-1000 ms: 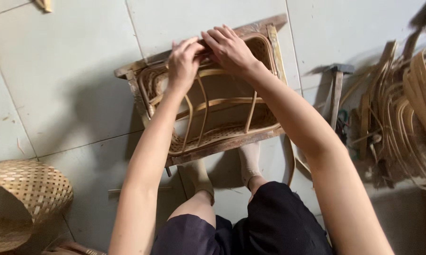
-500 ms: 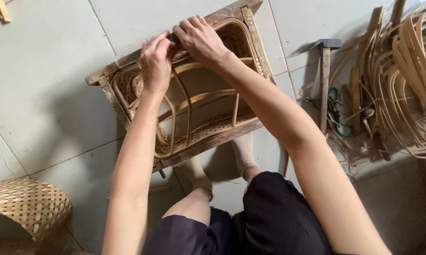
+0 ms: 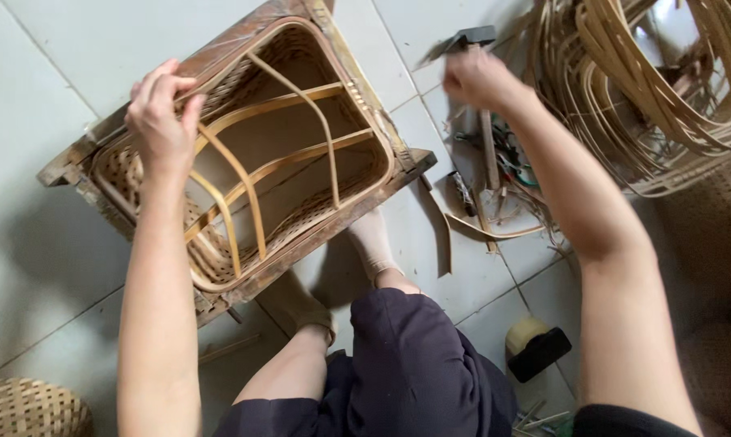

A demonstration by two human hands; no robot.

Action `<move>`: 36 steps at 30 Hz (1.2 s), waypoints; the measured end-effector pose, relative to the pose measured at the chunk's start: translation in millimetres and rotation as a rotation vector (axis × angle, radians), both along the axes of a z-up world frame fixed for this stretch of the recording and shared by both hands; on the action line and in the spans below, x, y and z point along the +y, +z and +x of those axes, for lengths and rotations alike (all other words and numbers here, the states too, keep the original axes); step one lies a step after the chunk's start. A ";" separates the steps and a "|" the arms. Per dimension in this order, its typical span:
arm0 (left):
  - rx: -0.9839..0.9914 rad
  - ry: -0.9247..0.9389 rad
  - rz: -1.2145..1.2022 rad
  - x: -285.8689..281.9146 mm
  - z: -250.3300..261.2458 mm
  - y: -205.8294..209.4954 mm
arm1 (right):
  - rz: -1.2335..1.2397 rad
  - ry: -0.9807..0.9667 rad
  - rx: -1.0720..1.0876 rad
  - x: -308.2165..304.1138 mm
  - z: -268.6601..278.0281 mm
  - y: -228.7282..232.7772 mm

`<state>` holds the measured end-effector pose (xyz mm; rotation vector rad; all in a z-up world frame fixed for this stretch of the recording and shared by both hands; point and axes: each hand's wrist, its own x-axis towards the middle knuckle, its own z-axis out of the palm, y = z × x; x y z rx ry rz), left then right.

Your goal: The person assembles a rectangular woven basket by inserting and securing wooden frame pieces into a wooden mold. They use a hammer to tap the frame pieces into place and adjust the basket's position within the mold.

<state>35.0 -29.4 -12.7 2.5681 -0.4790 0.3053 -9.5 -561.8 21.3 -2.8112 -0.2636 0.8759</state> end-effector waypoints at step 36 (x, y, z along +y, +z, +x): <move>-0.067 0.120 -0.202 -14.5 -5.9 -11.8 | 1.040 -0.473 -0.263 348.7 8.4 3.1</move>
